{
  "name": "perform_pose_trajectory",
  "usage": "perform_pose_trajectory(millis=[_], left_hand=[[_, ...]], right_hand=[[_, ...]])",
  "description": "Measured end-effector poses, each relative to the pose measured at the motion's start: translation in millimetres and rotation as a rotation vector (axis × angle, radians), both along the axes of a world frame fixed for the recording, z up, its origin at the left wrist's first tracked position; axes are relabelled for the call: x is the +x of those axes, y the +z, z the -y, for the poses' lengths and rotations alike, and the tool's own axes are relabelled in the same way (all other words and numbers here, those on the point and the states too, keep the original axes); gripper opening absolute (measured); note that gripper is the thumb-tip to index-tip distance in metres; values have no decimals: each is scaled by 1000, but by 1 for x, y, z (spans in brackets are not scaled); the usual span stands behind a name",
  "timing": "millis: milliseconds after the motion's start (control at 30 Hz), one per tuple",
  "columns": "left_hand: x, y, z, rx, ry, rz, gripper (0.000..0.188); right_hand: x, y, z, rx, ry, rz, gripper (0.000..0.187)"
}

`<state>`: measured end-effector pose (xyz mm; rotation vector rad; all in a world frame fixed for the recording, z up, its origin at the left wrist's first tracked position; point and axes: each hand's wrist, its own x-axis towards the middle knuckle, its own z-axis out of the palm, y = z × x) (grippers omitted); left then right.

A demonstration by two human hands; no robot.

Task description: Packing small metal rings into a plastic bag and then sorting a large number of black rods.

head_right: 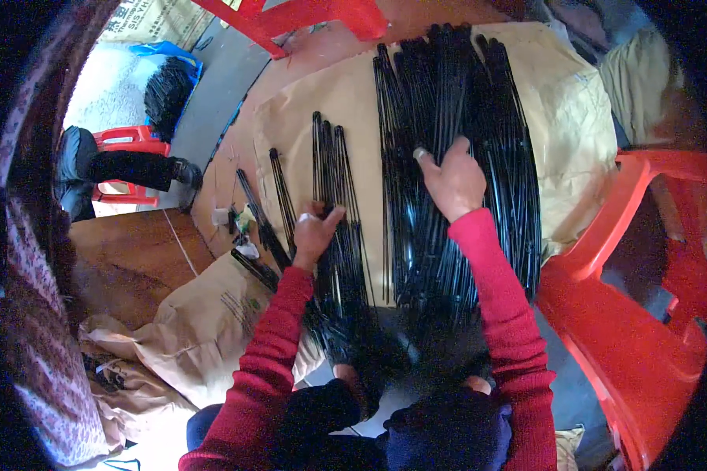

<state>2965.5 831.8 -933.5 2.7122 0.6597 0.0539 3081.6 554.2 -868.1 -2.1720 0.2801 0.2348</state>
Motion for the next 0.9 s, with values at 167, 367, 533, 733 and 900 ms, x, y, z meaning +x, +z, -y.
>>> perform_pose_trajectory(millis=[167, 367, 533, 733, 900], left_hand=[[0, 12, 22, 137, -89, -40, 54], [-2, 7, 27, 266, -198, -154, 52], [3, 11, 30, 110, -106, -133, 40], [13, 44, 23, -585, 15, -176, 23], [40, 85, 42, -1067, -108, -2, 13]], right_hand=[[5, 5, -8, -520, 239, 52, 66], [24, 17, -8, -792, 615, -22, 56], [16, 33, -10, -800, 628, 38, 52], [-11, 0, -39, -72, 755, 108, 54], [-56, -32, -80, 749, 774, 265, 57]])
